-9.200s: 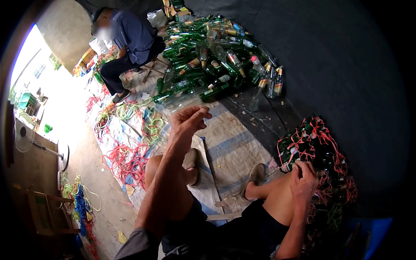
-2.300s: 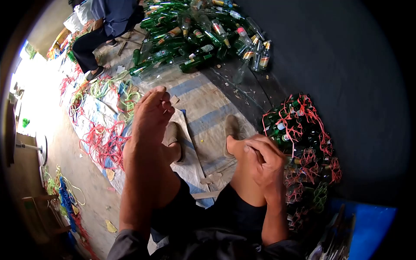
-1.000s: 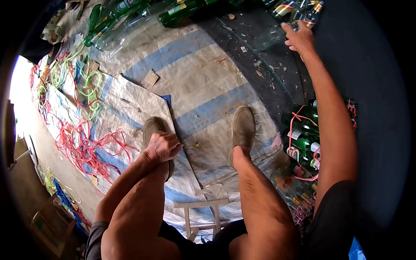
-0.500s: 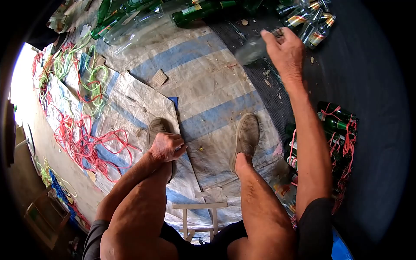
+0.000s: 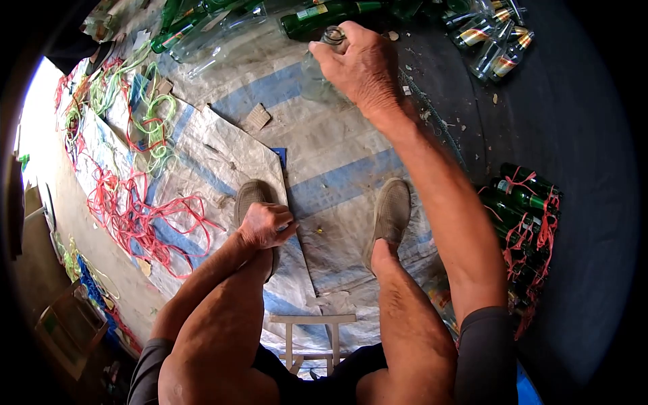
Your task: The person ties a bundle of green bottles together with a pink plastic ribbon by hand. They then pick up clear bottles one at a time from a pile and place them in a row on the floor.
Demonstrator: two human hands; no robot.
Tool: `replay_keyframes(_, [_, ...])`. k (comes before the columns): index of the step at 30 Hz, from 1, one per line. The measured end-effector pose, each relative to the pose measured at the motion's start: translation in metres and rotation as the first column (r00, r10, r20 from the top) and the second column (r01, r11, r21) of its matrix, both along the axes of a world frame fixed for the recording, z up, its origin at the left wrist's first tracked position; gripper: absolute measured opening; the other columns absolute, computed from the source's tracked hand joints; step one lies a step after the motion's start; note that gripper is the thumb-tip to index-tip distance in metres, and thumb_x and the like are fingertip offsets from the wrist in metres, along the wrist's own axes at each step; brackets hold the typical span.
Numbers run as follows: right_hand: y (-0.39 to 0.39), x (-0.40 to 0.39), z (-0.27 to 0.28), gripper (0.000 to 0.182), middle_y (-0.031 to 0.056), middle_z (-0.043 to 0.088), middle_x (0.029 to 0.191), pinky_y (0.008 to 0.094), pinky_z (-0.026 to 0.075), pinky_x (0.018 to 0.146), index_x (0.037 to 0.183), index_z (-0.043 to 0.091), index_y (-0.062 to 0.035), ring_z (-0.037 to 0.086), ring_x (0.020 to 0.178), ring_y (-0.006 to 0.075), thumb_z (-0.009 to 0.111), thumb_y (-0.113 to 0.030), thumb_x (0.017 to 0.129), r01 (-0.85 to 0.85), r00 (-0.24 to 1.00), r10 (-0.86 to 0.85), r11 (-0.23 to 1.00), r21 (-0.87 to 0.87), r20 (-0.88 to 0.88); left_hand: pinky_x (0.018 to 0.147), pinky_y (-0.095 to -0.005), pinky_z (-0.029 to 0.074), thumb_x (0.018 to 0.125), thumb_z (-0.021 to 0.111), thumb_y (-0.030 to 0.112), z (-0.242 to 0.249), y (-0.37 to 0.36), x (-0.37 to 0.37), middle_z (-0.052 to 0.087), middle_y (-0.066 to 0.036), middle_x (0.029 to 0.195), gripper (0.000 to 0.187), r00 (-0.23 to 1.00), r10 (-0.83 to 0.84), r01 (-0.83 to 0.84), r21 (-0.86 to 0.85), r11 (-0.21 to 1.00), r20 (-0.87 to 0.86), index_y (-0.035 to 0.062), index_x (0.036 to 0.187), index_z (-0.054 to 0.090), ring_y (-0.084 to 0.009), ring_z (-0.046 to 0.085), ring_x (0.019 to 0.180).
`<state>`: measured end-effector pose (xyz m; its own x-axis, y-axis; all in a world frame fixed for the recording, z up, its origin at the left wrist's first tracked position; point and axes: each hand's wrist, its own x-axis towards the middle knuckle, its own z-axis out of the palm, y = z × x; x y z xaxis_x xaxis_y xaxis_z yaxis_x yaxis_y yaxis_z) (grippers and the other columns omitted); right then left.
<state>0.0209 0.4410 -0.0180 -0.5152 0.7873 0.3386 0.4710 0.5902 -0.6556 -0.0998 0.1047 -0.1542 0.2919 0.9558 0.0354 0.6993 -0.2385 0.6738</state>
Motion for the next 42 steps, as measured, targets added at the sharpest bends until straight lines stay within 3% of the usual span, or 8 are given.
replay_keyframes(3, [-0.006,-0.009,-0.008,0.033,0.0129,0.074,0.073,0.0430,0.058,0.063,0.088,0.070,-0.0050,0.074,0.069,0.0346,0.082,-0.035,0.085,0.014,1.000,-0.014,1.000,0.001,0.012,0.055,-0.0414,0.053,0.083,0.079,0.019,0.000,0.000,0.001,0.062,-0.006,0.069,0.028,1.000,0.001,-0.001,-0.002,1.000,0.003,0.0092,0.068,0.057,-0.0292,0.066,0.064])
replay_keyframes(6, [-0.008,-0.011,-0.005,0.034,0.0132,0.074,0.073,0.0449,0.059,0.064,0.087,0.069,-0.0048,0.074,0.070,0.0364,0.082,-0.036,0.086,0.004,0.997,-0.006,1.000,0.025,0.077,0.055,-0.0411,0.053,0.083,0.079,0.020,-0.001,0.001,0.000,0.061,-0.006,0.069,0.029,1.000,-0.002,0.002,-0.003,1.000,0.005,0.0094,0.068,0.057,-0.0292,0.066,0.064])
replay_keyframes(18, [-0.023,-0.019,0.000,0.033,0.0137,0.071,0.069,0.0422,0.058,0.062,0.083,0.067,-0.0061,0.073,0.066,0.0346,0.082,-0.036,0.087,-0.060,0.992,0.052,0.996,0.068,0.117,0.054,-0.0412,0.053,0.084,0.079,0.020,-0.005,0.000,-0.002,0.060,-0.006,0.068,0.030,1.000,-0.005,0.005,0.001,1.000,0.026,0.0097,0.068,0.056,-0.0290,0.066,0.064])
replay_keyframes(27, [-0.043,-0.021,0.006,0.034,0.0125,0.069,0.067,0.0434,0.056,0.060,0.079,0.064,-0.0057,0.072,0.065,0.0344,0.082,-0.033,0.086,-0.134,0.989,0.135,0.990,-0.033,0.059,0.055,-0.0408,0.053,0.083,0.079,0.019,-0.004,0.001,-0.002,0.060,-0.005,0.068,0.028,1.000,0.017,-0.017,0.002,1.000,0.016,0.0099,0.068,0.057,-0.0280,0.066,0.064])
replay_keyframes(30, [-0.048,-0.024,0.004,0.033,0.0121,0.068,0.067,0.0435,0.055,0.059,0.078,0.063,-0.0061,0.071,0.064,0.0338,0.082,-0.032,0.085,-0.134,0.990,0.131,0.990,0.047,0.053,0.054,-0.0411,0.053,0.083,0.079,0.019,-0.004,0.002,0.000,0.060,-0.005,0.068,0.028,0.999,0.020,-0.021,0.010,1.000,0.029,0.0101,0.068,0.057,-0.0284,0.066,0.064])
replay_keyframes(38, [-0.063,-0.029,-0.005,0.029,0.0184,0.062,0.059,0.0470,0.053,0.051,0.075,0.059,-0.0061,0.067,0.055,0.0378,0.075,-0.027,0.087,-0.154,0.987,0.156,0.985,0.076,-0.021,0.054,-0.0438,0.050,0.084,0.080,0.018,0.003,0.005,0.002,0.058,-0.008,0.068,0.030,0.997,0.029,-0.030,0.017,0.999,0.075,0.0102,0.068,0.056,-0.0317,0.063,0.063])
replay_keyframes(39, [-0.064,-0.027,-0.006,0.033,0.0110,0.065,0.061,0.0410,0.054,0.054,0.087,0.066,-0.0041,0.069,0.056,0.0305,0.085,-0.030,0.084,-0.169,0.985,0.166,0.983,0.071,0.044,0.054,-0.0439,0.050,0.084,0.080,0.018,0.002,0.005,0.001,0.058,-0.008,0.068,0.030,0.998,0.022,-0.023,0.009,1.000,0.064,0.0102,0.068,0.056,-0.0321,0.063,0.062])
replay_keyframes(42, [-0.070,-0.030,-0.009,0.030,0.0130,0.066,0.062,0.0444,0.055,0.055,0.089,0.064,-0.0038,0.071,0.059,0.0342,0.083,-0.026,0.085,-0.158,0.987,0.158,0.987,0.043,-0.005,0.053,-0.0439,0.049,0.084,0.080,0.017,0.002,0.005,0.001,0.058,-0.008,0.067,0.025,0.998,0.011,-0.011,-0.001,1.000,0.061,0.0104,0.070,0.060,-0.0322,0.062,0.061])
